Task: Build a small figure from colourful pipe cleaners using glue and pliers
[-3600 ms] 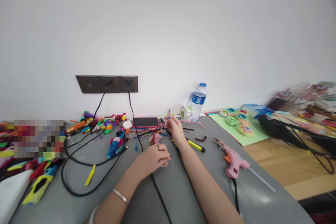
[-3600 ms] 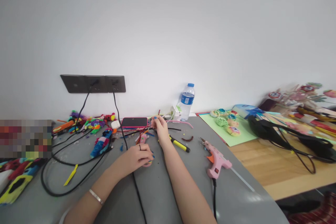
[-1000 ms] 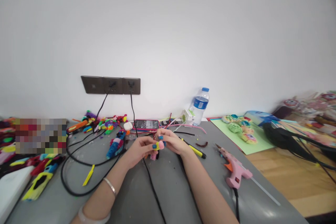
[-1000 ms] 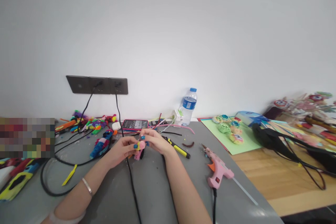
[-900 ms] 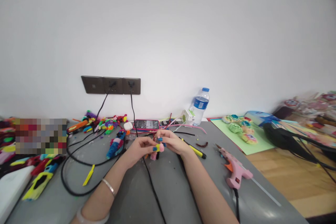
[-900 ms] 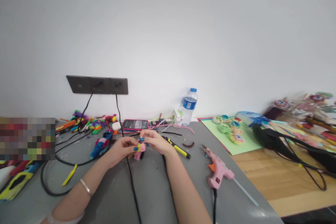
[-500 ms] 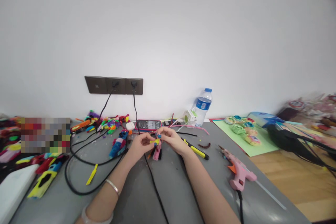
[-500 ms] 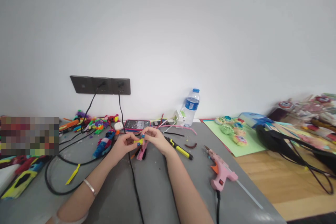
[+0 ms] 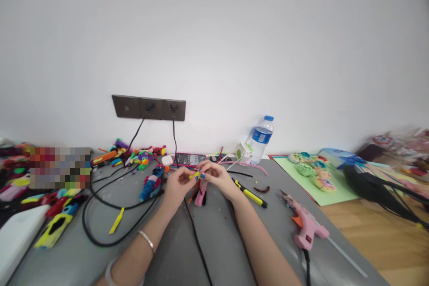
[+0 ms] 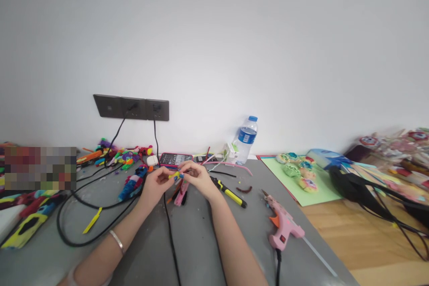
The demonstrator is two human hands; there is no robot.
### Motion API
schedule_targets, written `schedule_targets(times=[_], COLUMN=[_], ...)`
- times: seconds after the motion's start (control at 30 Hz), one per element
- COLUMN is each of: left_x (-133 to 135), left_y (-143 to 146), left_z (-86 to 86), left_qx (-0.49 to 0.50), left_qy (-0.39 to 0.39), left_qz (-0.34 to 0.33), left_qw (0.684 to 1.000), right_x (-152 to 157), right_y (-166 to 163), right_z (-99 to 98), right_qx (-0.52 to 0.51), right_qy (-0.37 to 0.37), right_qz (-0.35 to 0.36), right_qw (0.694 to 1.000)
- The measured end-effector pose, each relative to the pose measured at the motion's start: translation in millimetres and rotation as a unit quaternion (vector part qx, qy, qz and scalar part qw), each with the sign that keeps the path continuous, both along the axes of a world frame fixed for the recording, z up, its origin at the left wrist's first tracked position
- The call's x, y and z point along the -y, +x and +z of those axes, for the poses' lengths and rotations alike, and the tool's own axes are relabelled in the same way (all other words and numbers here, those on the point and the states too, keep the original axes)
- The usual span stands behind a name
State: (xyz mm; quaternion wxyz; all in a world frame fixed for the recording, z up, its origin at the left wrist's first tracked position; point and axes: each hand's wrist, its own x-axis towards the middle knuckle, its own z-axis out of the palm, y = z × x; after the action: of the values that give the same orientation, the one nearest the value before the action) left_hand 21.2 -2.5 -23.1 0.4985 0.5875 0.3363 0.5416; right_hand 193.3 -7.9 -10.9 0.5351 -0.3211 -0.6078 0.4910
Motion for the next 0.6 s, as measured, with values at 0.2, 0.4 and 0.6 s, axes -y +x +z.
schedule_targets(times=[0.2,0.4,0.6], left_x=[3.6,6.2,6.2], left_y=[-1.4,-0.6,1.6], left_z=[4.9,7.4,8.9], left_qx=[0.009,0.009,0.028], left_qy=[0.011,0.023,0.033], left_qz=[0.04,0.044,0.035], left_qw=[0.999,0.999,0.998], right_x=[1.8,4.1,3.1], right_y=[-2.2,-2.4,-5.7], right_z=[4.3,7.3,5.6], right_qx=[0.017,0.012,-0.011], right_qy=[0.02,0.009,0.022], right_qz=[0.009,0.002,-0.009], right_qw=[1.0,1.0,1.0])
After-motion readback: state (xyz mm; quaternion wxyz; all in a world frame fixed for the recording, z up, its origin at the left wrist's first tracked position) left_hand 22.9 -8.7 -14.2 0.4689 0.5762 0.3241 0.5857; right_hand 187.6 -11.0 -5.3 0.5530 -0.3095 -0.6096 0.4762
